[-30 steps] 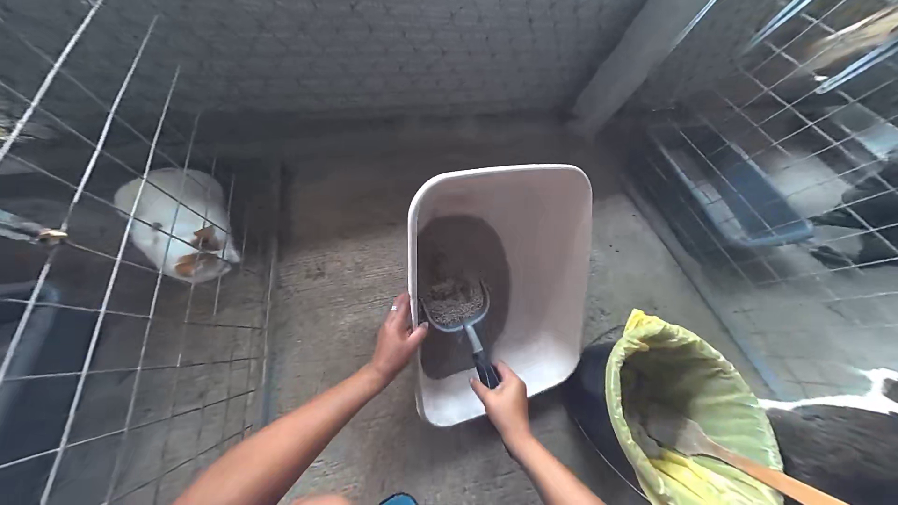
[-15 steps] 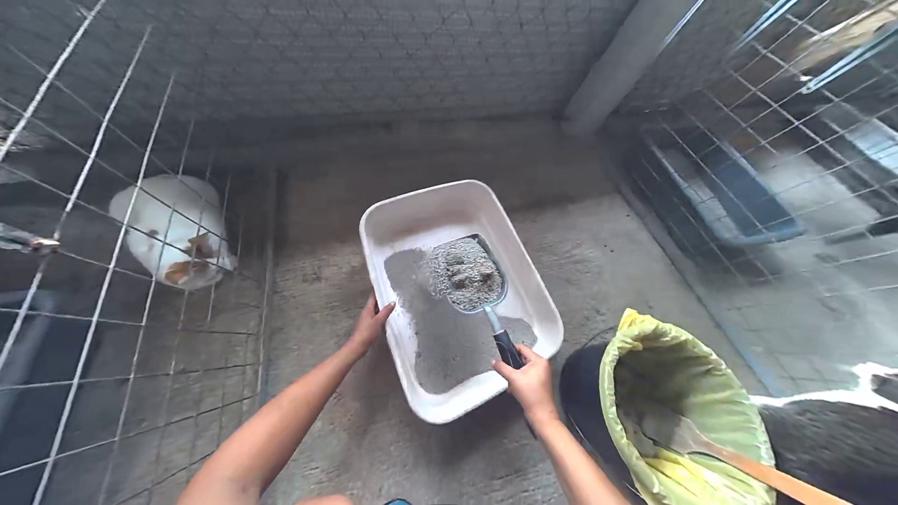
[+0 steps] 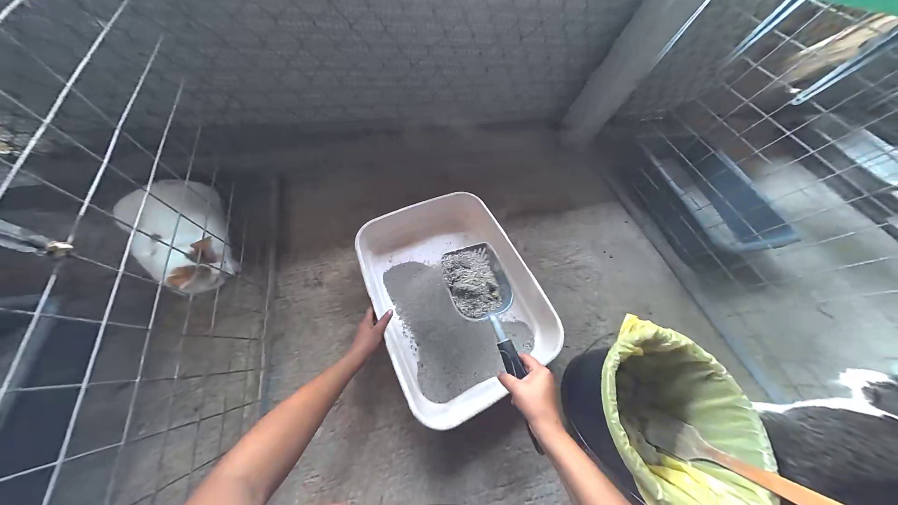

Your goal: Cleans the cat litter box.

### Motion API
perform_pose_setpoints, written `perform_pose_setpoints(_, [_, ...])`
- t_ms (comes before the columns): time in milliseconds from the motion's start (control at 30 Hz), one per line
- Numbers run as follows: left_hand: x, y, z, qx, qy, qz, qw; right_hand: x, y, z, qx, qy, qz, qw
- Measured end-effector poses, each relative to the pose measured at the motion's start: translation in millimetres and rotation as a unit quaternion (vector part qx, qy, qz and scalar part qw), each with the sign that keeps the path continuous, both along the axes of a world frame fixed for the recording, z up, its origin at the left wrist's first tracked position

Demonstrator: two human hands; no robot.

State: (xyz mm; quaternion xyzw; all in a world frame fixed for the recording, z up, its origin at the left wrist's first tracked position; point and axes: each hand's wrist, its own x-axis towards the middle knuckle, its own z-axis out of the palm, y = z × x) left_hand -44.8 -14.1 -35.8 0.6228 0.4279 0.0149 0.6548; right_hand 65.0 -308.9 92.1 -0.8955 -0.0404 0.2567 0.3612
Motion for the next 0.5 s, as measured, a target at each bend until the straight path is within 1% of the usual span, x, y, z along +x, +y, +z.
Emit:
perform_pose_setpoints(100, [1, 0, 3, 0.013, 0.007, -0.001, 1.0, 4, -5, 5, -0.026, -0.005, 0.046, 0.999])
perform_pose_setpoints(233, [-5, -10, 6, 0.006, 0.017, -0.009, 1.0, 1, -10, 3, -0.042, 0.003, 0.019, 0.999])
perform_pose_setpoints(333, [-14, -36, 11, -0.065, 0.053, -0.008, 0.996, 3, -16, 5, -0.061, 0.011, 0.05, 0.997])
perform_pose_setpoints(400, [-26, -60, 12, -0.132, 0.084, -0.032, 0.987, 5, -22, 4, -0.058, 0.015, 0.037, 0.998])
perform_pose_setpoints(500, [-39, -87, 15, -0.197, 0.087, -0.05, 0.975, 1, -25, -1, -0.051, 0.008, 0.014, 0.999])
